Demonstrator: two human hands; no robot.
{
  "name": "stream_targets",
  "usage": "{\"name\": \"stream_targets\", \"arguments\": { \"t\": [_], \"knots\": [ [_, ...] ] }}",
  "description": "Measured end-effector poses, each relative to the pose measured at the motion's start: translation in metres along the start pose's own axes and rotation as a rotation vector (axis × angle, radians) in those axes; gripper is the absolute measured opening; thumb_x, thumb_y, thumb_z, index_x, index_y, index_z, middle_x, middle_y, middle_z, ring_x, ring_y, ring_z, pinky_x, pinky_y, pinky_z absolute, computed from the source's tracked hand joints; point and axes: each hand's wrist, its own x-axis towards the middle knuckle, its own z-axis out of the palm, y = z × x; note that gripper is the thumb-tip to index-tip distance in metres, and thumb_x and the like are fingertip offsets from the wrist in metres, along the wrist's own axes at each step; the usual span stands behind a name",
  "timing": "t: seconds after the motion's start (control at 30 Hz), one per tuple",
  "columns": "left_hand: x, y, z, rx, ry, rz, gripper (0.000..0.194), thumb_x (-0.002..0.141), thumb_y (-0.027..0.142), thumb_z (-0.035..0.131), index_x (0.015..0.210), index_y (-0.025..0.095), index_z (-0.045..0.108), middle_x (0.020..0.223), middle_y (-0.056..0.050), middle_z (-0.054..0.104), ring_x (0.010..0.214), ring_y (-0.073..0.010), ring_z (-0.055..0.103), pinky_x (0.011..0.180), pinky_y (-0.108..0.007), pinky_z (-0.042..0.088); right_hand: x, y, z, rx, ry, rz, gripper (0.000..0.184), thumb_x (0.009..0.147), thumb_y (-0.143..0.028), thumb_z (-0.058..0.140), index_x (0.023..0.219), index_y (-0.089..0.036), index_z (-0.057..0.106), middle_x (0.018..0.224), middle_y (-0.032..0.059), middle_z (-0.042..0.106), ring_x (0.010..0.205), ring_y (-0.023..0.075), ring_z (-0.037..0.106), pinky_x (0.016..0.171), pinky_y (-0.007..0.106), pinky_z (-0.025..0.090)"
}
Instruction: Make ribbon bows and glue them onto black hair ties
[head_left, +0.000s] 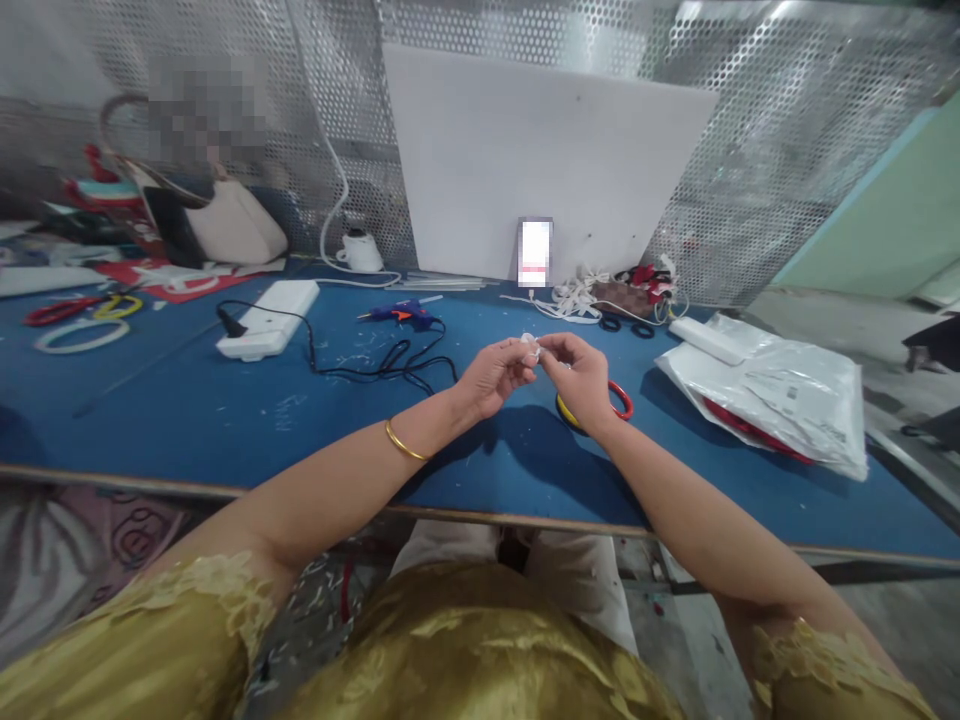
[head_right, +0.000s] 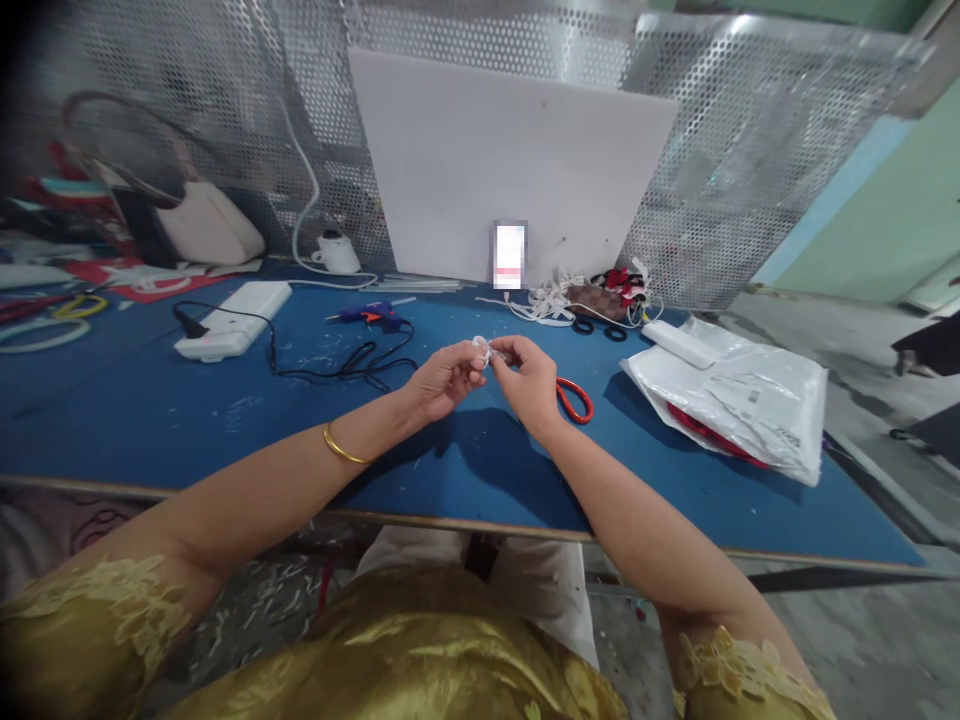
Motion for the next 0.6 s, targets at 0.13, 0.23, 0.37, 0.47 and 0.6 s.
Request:
{"name": "stream_targets", "arguments": {
  "t": [0.13, 0.23, 0.37, 0.47, 0.6],
  "knots": [
    [-0.0001, 0.0010, 0.0012, -0.031, 0.027, -0.011, 0.006, 0.067, 0.011, 0.064, 0.068, 0.013, 0.059, 0.053, 0.006, 0.056, 0.042, -0.0020, 0.049, 0.052, -0.016, 0.048, 0.0010, -0.0048, -0.0034, -0.006, -0.053, -0.093, 0.015, 0.077, -0.022, 0.060, 0.090, -0.021, 0.067, 0.086, 0.0033, 0.068, 0.075, 0.0157, 0.061, 0.074, 0.029, 0.048],
    [0.0002, 0.0017, 0.0014, -0.047, 0.034, -0.024, 0.005, 0.068, 0.011, 0.062, 0.067, 0.013, 0.058, 0.052, 0.006, 0.056, 0.042, -0.0021, 0.049, 0.053, -0.016, 0.048, 0.0009, -0.0060, -0.0029, -0.007, -0.025, -0.104, 0.012, 0.076, -0.023, 0.061, 0.087, -0.020, 0.067, 0.084, 0.0032, 0.068, 0.074, 0.0156, 0.061, 0.073, 0.029, 0.048],
    [0.0007, 0.0022, 0.0010, -0.059, 0.036, -0.031, 0.006, 0.067, 0.010, 0.062, 0.068, 0.014, 0.058, 0.052, 0.007, 0.056, 0.041, -0.0022, 0.049, 0.053, -0.016, 0.048, -0.0002, -0.0022, 0.0019, 0.080, -0.002, 0.003, 0.009, 0.076, -0.026, 0.062, 0.080, -0.020, 0.067, 0.076, 0.0016, 0.067, 0.068, 0.0148, 0.059, 0.067, 0.028, 0.048],
    [0.0005, 0.0026, 0.0011, -0.063, 0.032, -0.033, 0.006, 0.067, 0.010, 0.062, 0.069, 0.014, 0.058, 0.052, 0.007, 0.055, 0.041, -0.0020, 0.049, 0.054, -0.017, 0.049, -0.0004, -0.0004, 0.0040, 0.156, 0.003, 0.071, 0.009, 0.075, -0.028, 0.063, 0.079, -0.020, 0.067, 0.076, 0.0016, 0.068, 0.067, 0.0148, 0.060, 0.065, 0.027, 0.048],
    [-0.0013, 0.0033, 0.0026, -0.059, 0.013, -0.044, 0.006, 0.068, 0.011, 0.063, 0.069, 0.013, 0.058, 0.052, 0.007, 0.055, 0.041, -0.0019, 0.048, 0.053, -0.017, 0.048, -0.0002, -0.0017, 0.0036, 0.156, 0.008, 0.058, 0.009, 0.074, -0.026, 0.063, 0.081, -0.020, 0.065, 0.076, 0.0012, 0.067, 0.066, 0.0140, 0.059, 0.064, 0.027, 0.047]
  ]
}}
